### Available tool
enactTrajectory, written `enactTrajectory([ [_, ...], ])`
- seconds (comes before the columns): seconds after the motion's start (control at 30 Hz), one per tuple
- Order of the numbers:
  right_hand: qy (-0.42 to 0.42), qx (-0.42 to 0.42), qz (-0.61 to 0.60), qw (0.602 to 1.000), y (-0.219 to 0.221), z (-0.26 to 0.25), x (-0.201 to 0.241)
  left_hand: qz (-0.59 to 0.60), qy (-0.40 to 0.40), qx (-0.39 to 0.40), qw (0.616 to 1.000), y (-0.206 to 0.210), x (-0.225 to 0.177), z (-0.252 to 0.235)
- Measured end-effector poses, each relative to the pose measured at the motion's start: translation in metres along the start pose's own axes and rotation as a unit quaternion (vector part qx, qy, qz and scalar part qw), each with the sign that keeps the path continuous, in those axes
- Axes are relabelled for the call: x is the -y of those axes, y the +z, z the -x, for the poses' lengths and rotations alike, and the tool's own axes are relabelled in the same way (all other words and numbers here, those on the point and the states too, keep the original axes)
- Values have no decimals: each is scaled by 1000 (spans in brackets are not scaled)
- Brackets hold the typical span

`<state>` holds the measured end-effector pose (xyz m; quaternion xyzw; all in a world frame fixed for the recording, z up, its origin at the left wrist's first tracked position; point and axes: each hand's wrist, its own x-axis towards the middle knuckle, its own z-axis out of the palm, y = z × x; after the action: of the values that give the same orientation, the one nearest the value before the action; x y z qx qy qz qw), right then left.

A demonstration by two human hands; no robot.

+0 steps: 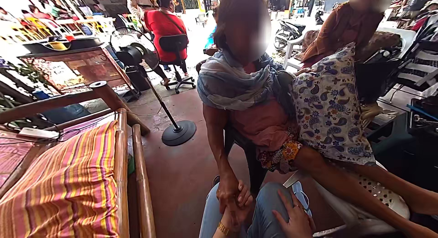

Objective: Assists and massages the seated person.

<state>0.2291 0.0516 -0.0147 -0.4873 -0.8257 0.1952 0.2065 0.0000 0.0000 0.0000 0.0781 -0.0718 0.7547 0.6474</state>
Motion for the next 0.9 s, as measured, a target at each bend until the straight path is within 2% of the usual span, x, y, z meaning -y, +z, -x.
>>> enactTrajectory([
  [0.1,-5,-39,7,999,15,-3,-10,-20,5,5,1000,-1,-1,-1],
  [0.23,26,8,8,1000,4,-3,0,-30,-4,-24,999,1,-3,0],
  [0.4,52,51,-28,997,-13,-4,13,-44,-14,-22,999,5,-5,0],
  [0.63,62,61,-47,995,-20,-5,20,-45,-19,-19,999,5,-7,-2],
  [0.77,73,100,-35,992,-23,-6,21,-30,-17,-11,999,2,-7,-3],
  [0.9,83,106,-41,990,-23,-4,27,-77,-12,-52,996,43,1,-4],
])
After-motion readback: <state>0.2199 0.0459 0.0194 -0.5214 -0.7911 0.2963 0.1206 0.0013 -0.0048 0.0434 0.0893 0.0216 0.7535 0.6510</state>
